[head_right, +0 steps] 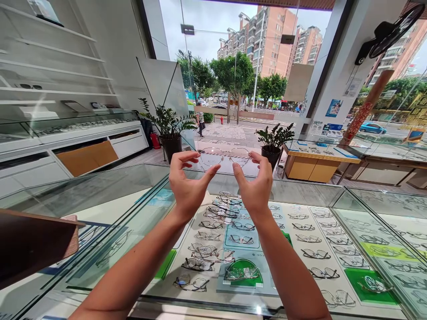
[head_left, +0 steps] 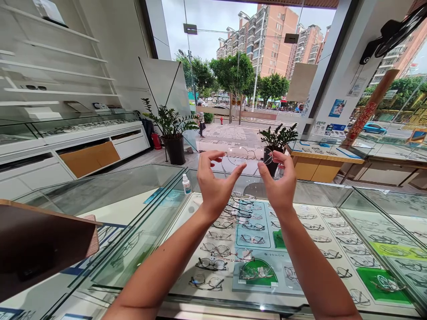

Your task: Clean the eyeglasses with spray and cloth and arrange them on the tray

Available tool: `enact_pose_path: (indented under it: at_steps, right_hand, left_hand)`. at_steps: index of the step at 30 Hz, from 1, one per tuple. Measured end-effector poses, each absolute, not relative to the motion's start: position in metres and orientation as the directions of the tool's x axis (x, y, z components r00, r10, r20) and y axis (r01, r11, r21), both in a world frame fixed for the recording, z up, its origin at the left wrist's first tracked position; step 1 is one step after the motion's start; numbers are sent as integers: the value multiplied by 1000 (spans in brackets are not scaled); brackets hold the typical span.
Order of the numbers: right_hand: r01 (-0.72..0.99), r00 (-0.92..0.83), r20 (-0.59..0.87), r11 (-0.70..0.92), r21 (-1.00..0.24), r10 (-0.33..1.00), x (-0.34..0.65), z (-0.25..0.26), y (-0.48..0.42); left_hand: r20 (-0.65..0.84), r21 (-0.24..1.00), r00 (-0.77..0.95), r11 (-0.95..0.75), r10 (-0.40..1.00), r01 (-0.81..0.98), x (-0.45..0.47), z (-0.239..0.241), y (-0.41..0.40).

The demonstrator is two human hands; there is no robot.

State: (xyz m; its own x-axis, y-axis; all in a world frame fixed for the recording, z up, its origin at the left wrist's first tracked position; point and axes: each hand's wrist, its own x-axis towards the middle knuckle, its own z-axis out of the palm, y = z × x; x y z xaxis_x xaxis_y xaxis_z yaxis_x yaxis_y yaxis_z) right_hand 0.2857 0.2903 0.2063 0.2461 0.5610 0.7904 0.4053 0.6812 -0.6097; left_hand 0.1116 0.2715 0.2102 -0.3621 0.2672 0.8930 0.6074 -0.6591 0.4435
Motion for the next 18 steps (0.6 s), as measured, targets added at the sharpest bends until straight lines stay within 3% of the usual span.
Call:
enact_pose_path:
  at_steps: [8,18]
  right_hand:
    - [362,216,783,697,-620,584,288,207,294]
    - [356,177,755,674,-647,631,287,207,295]
  left_hand:
    - [944,325,-265,-695,197,642,104,214,275]
    - [960,272,-246,-634,131,723,100,213,279]
